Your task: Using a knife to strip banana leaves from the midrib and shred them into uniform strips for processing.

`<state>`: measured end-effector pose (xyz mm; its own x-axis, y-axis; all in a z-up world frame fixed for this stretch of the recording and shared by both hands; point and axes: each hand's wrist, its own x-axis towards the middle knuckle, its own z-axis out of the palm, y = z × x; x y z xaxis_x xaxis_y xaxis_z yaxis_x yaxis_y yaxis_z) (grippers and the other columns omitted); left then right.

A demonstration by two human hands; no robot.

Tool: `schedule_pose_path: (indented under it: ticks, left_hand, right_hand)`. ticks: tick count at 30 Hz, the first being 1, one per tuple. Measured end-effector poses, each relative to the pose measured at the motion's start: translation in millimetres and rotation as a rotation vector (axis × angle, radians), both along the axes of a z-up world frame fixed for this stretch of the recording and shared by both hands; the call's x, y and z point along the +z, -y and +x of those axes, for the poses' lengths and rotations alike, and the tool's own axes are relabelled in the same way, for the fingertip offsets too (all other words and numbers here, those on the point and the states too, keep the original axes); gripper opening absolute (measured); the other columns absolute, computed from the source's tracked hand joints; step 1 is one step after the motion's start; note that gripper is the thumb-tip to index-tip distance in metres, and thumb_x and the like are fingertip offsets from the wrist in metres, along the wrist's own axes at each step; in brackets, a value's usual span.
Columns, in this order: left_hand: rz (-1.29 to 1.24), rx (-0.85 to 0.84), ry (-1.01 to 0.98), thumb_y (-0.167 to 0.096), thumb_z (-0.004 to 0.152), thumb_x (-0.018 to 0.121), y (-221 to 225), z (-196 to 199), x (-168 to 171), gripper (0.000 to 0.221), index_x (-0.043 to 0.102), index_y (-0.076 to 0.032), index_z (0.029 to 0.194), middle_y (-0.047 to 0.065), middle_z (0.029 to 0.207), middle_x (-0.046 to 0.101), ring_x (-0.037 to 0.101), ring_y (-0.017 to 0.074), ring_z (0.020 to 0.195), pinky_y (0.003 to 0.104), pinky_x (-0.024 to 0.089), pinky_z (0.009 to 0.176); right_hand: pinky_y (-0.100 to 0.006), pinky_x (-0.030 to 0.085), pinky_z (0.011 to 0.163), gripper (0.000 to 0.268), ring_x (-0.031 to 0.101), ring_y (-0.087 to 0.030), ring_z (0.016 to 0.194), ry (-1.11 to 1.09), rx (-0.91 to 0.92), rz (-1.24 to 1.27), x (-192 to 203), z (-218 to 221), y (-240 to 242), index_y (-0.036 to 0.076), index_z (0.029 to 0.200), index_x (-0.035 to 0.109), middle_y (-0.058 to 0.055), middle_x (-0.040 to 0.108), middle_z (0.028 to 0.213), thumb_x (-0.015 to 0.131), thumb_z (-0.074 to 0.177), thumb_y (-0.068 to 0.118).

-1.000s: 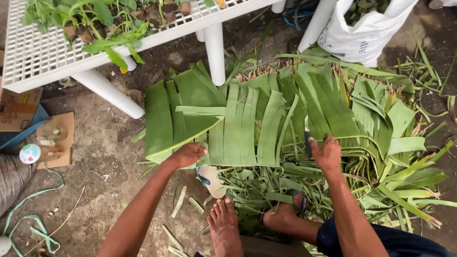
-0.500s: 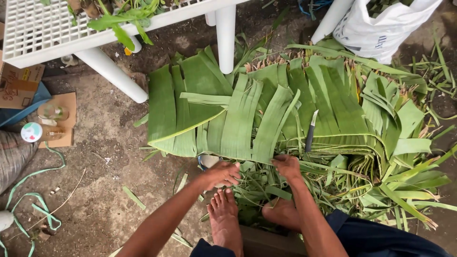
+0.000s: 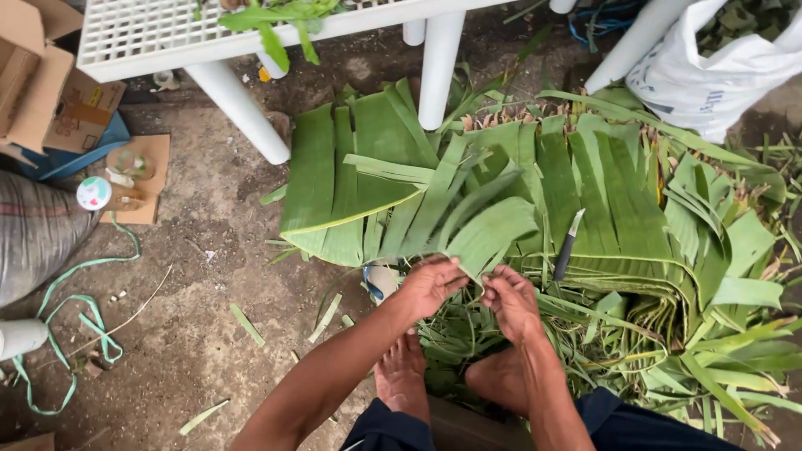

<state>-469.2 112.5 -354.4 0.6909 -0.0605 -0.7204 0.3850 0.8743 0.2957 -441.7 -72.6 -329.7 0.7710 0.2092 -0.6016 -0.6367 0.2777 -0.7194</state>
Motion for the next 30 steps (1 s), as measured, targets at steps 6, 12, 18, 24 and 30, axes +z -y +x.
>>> schedule_pose_path:
  ticks: [6, 12, 18, 24, 30]
  left_hand:
    - [0.041, 0.167, 0.064, -0.004, 0.08, 0.085, 4.0, 4.0, 98.6, 0.017, 0.072, -0.015, 0.083, 0.001, 0.082, 0.077, 0.073, 0.0148, 0.081, 0.032, 0.064, 0.082]
    - [0.026, 0.292, 0.115, 0.003, 0.083, 0.083, 2.3, 13.8, 93.0, 0.02, 0.066, -0.007, 0.079, 0.01, 0.081, 0.076, 0.073, 0.0191, 0.076, 0.029, 0.066, 0.072]
    - [-0.184, 0.287, 0.098, 0.005, 0.087, 0.077, 0.5, 1.4, -10.6, 0.015, 0.077, -0.008, 0.093, 0.017, 0.108, 0.078, 0.075, 0.0337, 0.103, 0.053, 0.058, 0.102]
    - [-0.192, 0.312, 0.098, 0.004, 0.089, 0.073, -17.5, 0.0, 27.4, 0.015, 0.077, -0.008, 0.098, 0.019, 0.116, 0.074, 0.07, 0.0389, 0.111, 0.063, 0.049, 0.111]
    - [-0.199, 0.34, 0.082, 0.001, 0.091, 0.073, -22.0, -1.8, 51.6, 0.012, 0.078, -0.008, 0.086, 0.017, 0.104, 0.078, 0.073, 0.0379, 0.105, 0.06, 0.051, 0.11]
  right_hand:
    - [-0.025, 0.052, 0.052, 0.005, 0.051, -0.009, 0.06, 0.2, -0.022, -0.035, 41.0, 10.5, -10.5, 0.0, 0.092, 0.067, -0.004, 0.053, 0.07, 0.067, 0.088, -0.004]
    - [-0.028, 0.052, 0.052, 0.011, 0.048, -0.012, 0.061, 0.294, -0.024, -0.036, 68.8, 1.1, -21.5, -0.005, 0.099, 0.071, -0.007, 0.05, 0.068, 0.066, 0.089, -0.006]
    - [-0.025, 0.052, 0.052, 0.013, 0.052, -0.009, 0.063, 0.289, -0.012, -0.073, 92.8, 1.1, -26.7, 0.0, 0.101, 0.067, -0.005, 0.055, 0.079, 0.067, 0.088, -0.001]
    - [-0.027, 0.051, 0.057, 0.029, 0.051, -0.012, 0.068, 0.254, -0.026, -0.058, 93.4, 8.3, -19.2, 0.0, 0.122, 0.063, -0.006, 0.057, 0.089, 0.062, 0.093, 0.002]
    - [-0.058, 0.04, 0.114, 0.095, 0.043, -0.051, 0.143, -0.263, 0.198, 0.001, 147.7, 13.4, -39.3, -0.005, 0.153, 0.036, -0.041, 0.039, 0.153, 0.033, 0.098, 0.073]
